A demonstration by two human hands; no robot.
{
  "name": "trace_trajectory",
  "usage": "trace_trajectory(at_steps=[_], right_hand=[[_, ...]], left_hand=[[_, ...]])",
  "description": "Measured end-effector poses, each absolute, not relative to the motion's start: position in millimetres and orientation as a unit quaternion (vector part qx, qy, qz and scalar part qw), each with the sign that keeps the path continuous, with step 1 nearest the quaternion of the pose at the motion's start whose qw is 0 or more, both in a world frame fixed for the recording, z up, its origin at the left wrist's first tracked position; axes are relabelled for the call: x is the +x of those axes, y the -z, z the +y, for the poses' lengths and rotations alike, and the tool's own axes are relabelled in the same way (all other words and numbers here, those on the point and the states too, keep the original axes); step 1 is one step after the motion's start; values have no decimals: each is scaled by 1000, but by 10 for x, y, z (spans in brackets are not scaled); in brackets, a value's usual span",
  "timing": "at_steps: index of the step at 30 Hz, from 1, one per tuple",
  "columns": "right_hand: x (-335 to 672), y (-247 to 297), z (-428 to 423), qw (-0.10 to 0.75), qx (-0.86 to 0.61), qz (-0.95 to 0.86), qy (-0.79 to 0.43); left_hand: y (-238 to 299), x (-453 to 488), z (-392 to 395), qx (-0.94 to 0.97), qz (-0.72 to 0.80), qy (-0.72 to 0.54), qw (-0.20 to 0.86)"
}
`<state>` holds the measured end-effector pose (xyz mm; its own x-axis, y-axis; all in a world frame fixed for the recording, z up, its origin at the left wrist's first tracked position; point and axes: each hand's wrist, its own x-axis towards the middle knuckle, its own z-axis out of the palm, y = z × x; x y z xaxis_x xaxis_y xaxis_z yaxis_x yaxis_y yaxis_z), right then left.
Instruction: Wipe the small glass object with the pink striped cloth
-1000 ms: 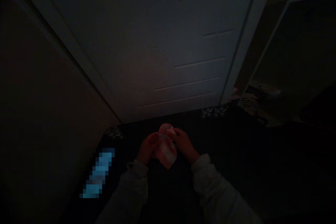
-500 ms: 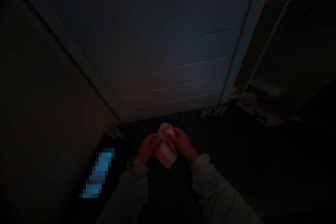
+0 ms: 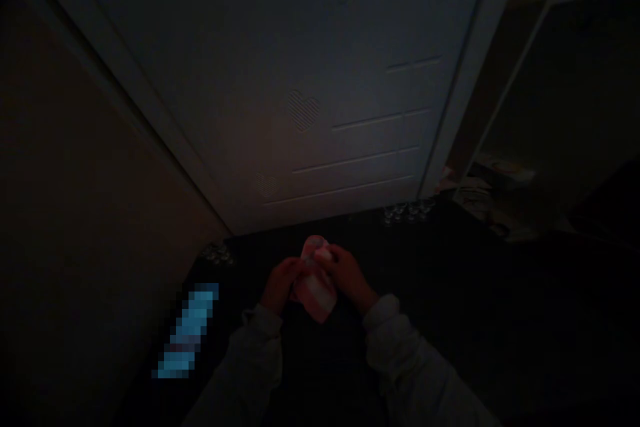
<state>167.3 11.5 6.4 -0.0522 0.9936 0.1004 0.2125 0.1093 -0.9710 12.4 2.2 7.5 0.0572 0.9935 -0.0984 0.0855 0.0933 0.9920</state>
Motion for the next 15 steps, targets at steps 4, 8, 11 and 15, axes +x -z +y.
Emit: trace_trajectory(at_steps=[4, 8, 11, 15], right_hand=[[1670, -59, 115, 460, -513, -588, -424], [1664, -40, 123, 461, -513, -586, -425], [1661, -35, 125, 459, -512, -588, -426], [1661, -48, 117, 462, -507, -592, -422]], left_hand=[[-81, 130, 22, 514, 527, -443, 512], [-122, 139, 9, 519, 531, -439, 506], [-117, 134, 6, 521, 534, -434, 505], [-79, 123, 13, 526, 520, -448, 503]])
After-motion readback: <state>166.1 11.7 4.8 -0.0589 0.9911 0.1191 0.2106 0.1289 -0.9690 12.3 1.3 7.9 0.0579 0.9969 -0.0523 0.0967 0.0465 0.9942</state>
